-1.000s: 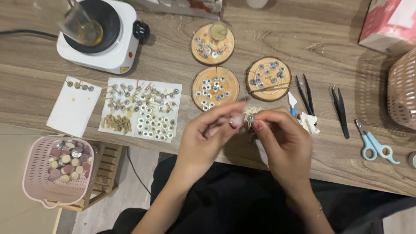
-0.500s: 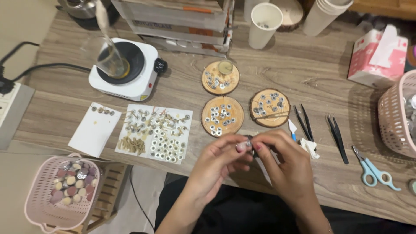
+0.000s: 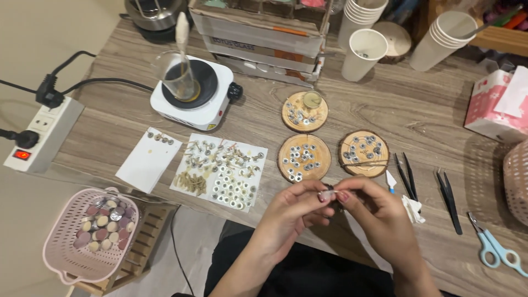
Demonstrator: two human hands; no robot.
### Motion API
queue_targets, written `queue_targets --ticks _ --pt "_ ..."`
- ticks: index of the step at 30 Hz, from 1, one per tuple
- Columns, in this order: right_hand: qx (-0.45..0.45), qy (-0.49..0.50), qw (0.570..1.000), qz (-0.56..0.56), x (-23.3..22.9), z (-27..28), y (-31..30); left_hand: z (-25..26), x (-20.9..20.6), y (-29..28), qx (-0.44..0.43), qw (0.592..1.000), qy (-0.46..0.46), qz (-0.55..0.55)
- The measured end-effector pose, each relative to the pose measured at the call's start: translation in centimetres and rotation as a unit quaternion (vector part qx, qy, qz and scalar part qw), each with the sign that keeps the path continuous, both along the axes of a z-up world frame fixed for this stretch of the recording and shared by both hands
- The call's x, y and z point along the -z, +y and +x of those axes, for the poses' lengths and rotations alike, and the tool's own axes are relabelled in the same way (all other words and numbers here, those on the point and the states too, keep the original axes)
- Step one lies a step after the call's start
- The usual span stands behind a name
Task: The recorder is preparing wicks for candles by attaching metal tabs to the bottom of the wick strings using pliers.
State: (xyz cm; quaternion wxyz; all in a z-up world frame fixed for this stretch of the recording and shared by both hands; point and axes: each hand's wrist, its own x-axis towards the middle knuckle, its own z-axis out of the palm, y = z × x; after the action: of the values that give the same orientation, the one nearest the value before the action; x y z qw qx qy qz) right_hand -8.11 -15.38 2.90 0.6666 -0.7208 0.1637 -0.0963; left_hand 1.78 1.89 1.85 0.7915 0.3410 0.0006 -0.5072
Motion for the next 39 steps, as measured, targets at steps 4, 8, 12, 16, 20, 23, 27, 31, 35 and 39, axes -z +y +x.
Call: queue_targets --ticks 4,8,12,16,20,23,27,31,35,39 --pt "-0.027 0.017 0.999 0.038 0.2 0.3 -0.7 0.2 0.6 0.5 0.026 0.999 -0.025 0.003" --pt "0.093 0.114 0.986 -0.076 0.2 0.6 -1.5 0.5 0.0 1.7 0.024 0.998 0.004 -0.06" --pt "0.14 0.208 0.943 -0.221 -2.9 1.5 -2.6 2.3 -0.1 3.4 -0.05 0.996 -0.002 -0.078" --pt "0.126 0.207 0.925 -0.291 -5.6 4.2 -2.7 3.9 -0.4 5.6 -0.112 0.99 0.012 -0.089" --pt "0.065 0.152 0.9 -0.404 -6.7 8.1 -2.3 4.6 -0.5 7.4 -0.217 0.973 -0.072 0.03" --pt "0.012 0.134 0.889 -0.439 -7.6 11.1 -1.0 4.9 0.3 8.3 -0.276 0.954 -0.08 0.085" --pt "-0.071 -0.027 0.866 -0.494 -10.0 16.5 2.0 5.4 0.2 8.8 -0.335 0.935 -0.073 0.088" --pt "-0.136 -0.174 0.825 -0.52 -12.6 22.8 5.6 6.0 -1.0 9.5 -0.359 0.927 -0.06 0.091" --pt "-0.185 -0.271 0.765 -0.554 -13.0 28.8 8.5 6.5 -0.7 10.4 -0.388 0.913 -0.06 0.114" --pt "-0.218 -0.343 0.686 -0.603 -12.0 32.8 9.7 6.6 -1.5 10.6 -0.393 0.912 -0.055 0.103"
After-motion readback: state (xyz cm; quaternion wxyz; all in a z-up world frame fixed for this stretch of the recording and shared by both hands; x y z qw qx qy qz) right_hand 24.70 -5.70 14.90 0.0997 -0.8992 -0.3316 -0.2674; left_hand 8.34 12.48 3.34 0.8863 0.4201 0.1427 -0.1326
